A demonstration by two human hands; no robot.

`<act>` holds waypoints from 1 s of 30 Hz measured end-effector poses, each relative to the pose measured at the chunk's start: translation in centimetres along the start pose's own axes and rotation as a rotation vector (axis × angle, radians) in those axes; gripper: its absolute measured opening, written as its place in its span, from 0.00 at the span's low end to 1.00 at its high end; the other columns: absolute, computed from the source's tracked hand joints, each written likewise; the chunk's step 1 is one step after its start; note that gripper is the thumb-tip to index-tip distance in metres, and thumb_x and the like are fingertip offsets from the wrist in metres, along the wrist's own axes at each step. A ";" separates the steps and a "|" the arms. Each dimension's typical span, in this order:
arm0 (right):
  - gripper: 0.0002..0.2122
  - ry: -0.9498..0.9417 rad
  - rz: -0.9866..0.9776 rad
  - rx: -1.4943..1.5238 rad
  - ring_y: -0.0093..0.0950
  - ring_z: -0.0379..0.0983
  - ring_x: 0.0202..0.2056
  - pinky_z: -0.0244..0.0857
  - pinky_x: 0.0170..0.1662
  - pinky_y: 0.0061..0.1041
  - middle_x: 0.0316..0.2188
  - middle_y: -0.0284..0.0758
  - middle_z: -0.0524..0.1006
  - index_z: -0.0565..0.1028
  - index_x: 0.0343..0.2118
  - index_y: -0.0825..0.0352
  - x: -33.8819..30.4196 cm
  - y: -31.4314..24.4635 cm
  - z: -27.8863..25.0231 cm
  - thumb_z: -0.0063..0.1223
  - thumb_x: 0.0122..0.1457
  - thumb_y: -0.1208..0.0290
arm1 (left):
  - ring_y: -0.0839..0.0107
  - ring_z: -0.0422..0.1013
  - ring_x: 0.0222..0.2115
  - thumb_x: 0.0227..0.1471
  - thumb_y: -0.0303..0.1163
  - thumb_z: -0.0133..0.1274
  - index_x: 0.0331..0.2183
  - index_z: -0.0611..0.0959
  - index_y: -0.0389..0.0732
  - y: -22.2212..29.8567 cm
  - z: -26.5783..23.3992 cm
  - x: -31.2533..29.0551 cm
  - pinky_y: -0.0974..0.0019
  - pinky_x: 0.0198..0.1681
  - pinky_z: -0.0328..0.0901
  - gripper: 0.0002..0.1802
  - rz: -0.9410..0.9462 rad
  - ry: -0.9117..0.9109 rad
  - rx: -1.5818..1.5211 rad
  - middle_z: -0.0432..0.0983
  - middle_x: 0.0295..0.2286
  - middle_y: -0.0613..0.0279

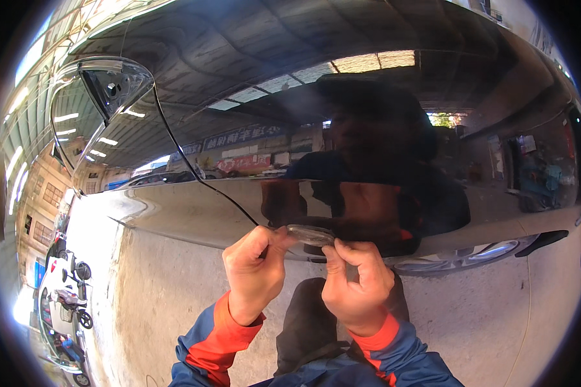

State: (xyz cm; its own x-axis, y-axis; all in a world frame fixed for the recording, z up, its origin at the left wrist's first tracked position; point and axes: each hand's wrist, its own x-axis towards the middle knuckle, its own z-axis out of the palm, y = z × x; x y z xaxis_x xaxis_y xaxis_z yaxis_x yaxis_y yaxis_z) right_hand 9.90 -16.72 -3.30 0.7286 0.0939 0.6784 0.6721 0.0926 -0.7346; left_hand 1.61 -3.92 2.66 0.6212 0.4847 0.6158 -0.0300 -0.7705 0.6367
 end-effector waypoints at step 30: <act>0.06 -0.003 -0.017 0.014 0.22 0.79 0.35 0.72 0.39 0.19 0.35 0.37 0.80 0.79 0.42 0.74 -1.1 1.0 0.3 0.65 0.65 0.84 | 0.83 0.66 0.16 0.47 0.20 0.72 0.21 0.78 0.35 -0.8 -0.9 1.2 0.72 0.21 0.63 0.16 -0.200 -0.020 0.047 0.79 0.16 0.61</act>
State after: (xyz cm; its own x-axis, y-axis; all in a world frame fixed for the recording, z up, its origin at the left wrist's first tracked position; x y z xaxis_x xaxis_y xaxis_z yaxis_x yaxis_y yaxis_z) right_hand 9.76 -16.47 -4.74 0.7171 0.0949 0.6905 0.6821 0.1084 -0.7232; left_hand 1.72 -2.32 3.30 0.6268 0.6219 0.4694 0.1320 -0.6785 0.7227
